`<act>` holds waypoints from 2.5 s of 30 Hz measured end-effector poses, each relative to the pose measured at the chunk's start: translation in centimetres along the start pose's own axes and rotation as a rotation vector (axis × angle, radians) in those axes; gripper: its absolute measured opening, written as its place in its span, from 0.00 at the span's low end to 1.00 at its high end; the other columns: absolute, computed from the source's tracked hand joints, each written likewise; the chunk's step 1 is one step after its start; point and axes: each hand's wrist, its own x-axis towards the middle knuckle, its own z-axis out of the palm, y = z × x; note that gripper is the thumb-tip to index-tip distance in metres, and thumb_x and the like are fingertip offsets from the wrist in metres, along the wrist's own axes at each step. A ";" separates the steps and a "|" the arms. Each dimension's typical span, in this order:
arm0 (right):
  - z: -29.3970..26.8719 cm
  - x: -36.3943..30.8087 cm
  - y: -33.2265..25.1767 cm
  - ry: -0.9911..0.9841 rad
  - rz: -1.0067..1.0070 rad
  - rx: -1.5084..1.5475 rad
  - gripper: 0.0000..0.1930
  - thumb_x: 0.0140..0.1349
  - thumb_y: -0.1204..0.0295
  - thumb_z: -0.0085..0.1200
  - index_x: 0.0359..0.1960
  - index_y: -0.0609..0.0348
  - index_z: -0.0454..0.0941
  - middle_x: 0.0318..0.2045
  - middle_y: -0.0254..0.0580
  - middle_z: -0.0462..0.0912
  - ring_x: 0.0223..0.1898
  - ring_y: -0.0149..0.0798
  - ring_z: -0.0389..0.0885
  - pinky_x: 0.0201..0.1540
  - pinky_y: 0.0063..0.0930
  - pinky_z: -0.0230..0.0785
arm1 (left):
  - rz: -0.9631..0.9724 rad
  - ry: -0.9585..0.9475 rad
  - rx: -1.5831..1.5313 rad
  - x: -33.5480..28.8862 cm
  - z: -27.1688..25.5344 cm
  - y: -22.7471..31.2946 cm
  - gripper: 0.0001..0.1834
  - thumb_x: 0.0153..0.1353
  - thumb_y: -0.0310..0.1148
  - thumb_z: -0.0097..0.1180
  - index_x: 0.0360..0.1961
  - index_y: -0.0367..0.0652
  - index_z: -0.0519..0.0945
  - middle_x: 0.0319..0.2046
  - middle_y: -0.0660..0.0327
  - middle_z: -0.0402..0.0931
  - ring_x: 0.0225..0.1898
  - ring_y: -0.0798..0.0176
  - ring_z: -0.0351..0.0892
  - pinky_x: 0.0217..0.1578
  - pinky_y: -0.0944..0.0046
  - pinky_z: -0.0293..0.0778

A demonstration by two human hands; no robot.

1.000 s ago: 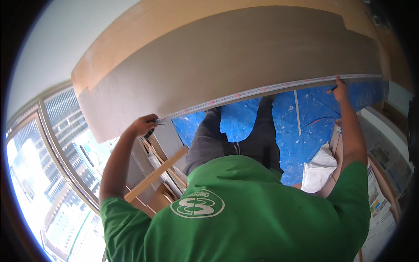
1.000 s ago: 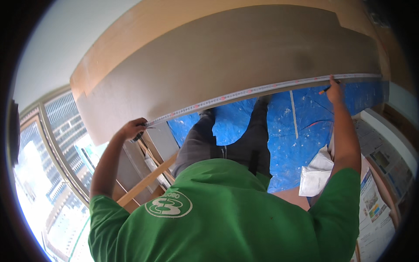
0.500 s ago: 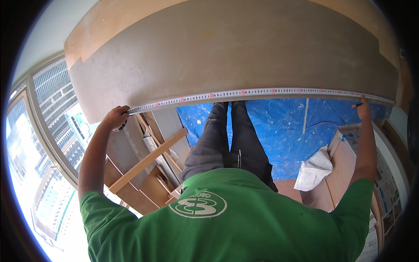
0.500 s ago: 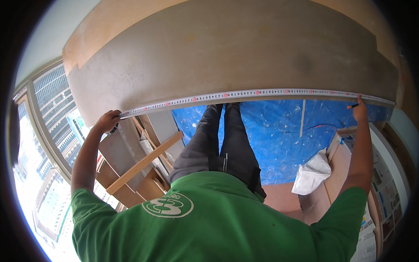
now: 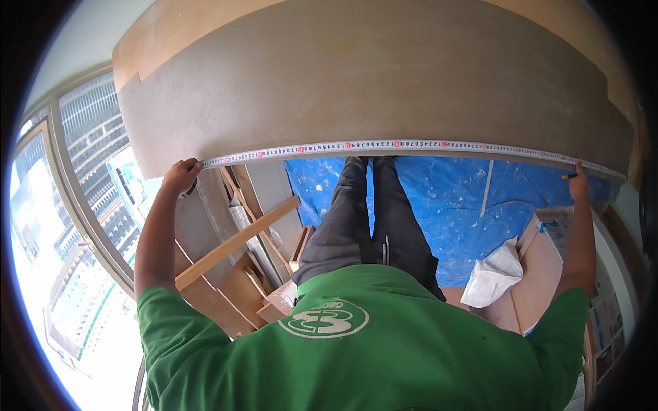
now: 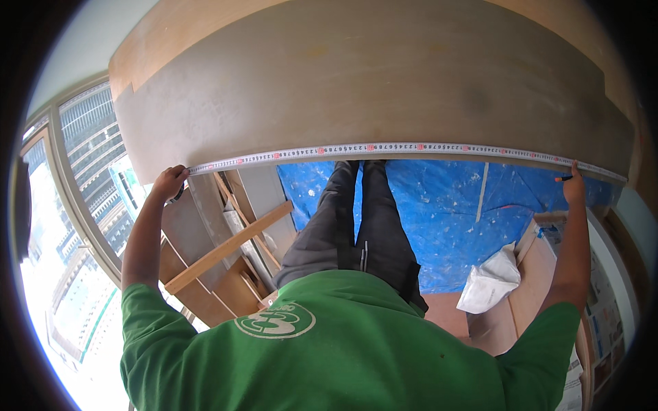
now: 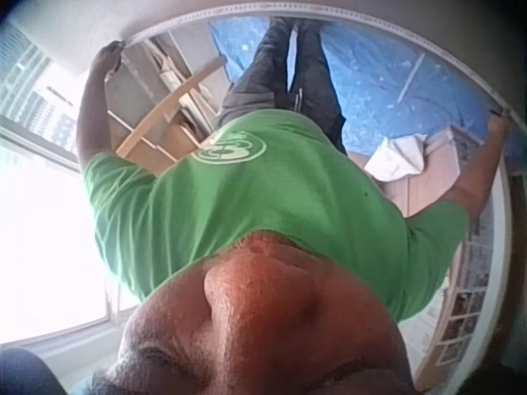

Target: The person measures and marks a large wooden board using a tape measure and pencil. They repeatedly extend the tape measure, align it along the board's edges, and make pencil marks at specific intervals.

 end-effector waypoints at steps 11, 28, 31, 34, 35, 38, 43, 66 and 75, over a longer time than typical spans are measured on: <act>-0.1 -0.4 -1.2 -0.032 0.065 0.026 0.42 0.63 0.87 0.40 0.77 0.35 0.55 0.43 0.50 0.86 0.24 0.34 0.75 0.29 0.30 0.69 | -0.173 -0.033 0.111 -0.7 -0.5 3.6 0.27 0.72 0.60 0.41 0.61 0.59 0.78 0.54 0.58 0.81 0.61 0.53 0.76 0.60 0.45 0.69; 0.6 -1.3 -1.8 0.074 0.056 -0.046 0.37 0.66 0.78 0.42 0.77 0.32 0.56 0.44 0.58 0.85 0.33 0.46 0.83 0.39 0.38 0.74 | -0.253 -0.010 0.145 -1.8 -0.9 5.4 0.28 0.71 0.61 0.42 0.63 0.62 0.78 0.57 0.58 0.80 0.63 0.52 0.75 0.63 0.44 0.65; -0.1 -2.5 -2.5 0.138 0.047 -0.108 0.37 0.66 0.77 0.42 0.78 0.33 0.55 0.41 0.58 0.85 0.34 0.49 0.84 0.41 0.42 0.74 | -0.251 -0.018 0.128 -1.6 -0.9 5.7 0.28 0.71 0.61 0.42 0.63 0.62 0.78 0.57 0.59 0.80 0.63 0.52 0.75 0.63 0.44 0.65; -1.2 -3.6 -4.5 0.045 0.105 -0.144 0.37 0.67 0.77 0.42 0.78 0.33 0.54 0.42 0.58 0.85 0.36 0.50 0.84 0.42 0.45 0.74 | -0.235 0.020 0.164 -2.1 -1.1 5.3 0.27 0.71 0.61 0.43 0.61 0.60 0.78 0.55 0.57 0.81 0.61 0.52 0.77 0.60 0.46 0.70; -1.3 -3.7 -4.8 0.038 0.107 -0.159 0.37 0.67 0.76 0.42 0.78 0.33 0.53 0.42 0.58 0.85 0.37 0.51 0.84 0.43 0.46 0.74 | -0.238 0.019 0.162 -2.0 -0.9 5.2 0.27 0.71 0.61 0.43 0.61 0.60 0.78 0.55 0.57 0.81 0.61 0.52 0.77 0.60 0.45 0.70; -1.7 -4.0 -5.0 0.056 0.090 -0.190 0.37 0.68 0.75 0.42 0.78 0.34 0.52 0.45 0.59 0.85 0.41 0.53 0.85 0.45 0.46 0.74 | -0.236 0.022 0.163 -1.7 -0.7 5.1 0.27 0.71 0.61 0.43 0.61 0.61 0.78 0.56 0.57 0.81 0.61 0.52 0.77 0.60 0.45 0.69; -2.5 -5.2 -4.5 0.205 0.098 -0.127 0.32 0.72 0.66 0.42 0.77 0.39 0.54 0.50 0.57 0.84 0.48 0.54 0.85 0.52 0.45 0.74 | -0.231 0.002 0.137 -1.2 -0.3 5.0 0.28 0.72 0.61 0.42 0.64 0.60 0.77 0.58 0.58 0.80 0.63 0.52 0.74 0.63 0.43 0.65; -2.6 -33.2 -45.5 -0.042 -0.699 1.082 0.10 0.67 0.75 0.59 0.48 0.65 0.80 0.37 0.37 0.85 0.37 0.27 0.81 0.44 0.21 0.74 | -0.199 -0.030 0.086 -1.4 -1.3 4.3 0.28 0.70 0.61 0.44 0.62 0.58 0.79 0.55 0.62 0.82 0.60 0.58 0.78 0.60 0.53 0.70; -0.3 -39.0 -55.0 -0.569 -0.771 1.378 0.12 0.65 0.79 0.60 0.49 0.66 0.77 0.40 0.44 0.86 0.40 0.29 0.82 0.46 0.23 0.75 | -0.162 -0.033 0.051 -0.3 -0.6 3.3 0.27 0.71 0.59 0.44 0.62 0.59 0.79 0.54 0.64 0.83 0.59 0.60 0.79 0.59 0.54 0.70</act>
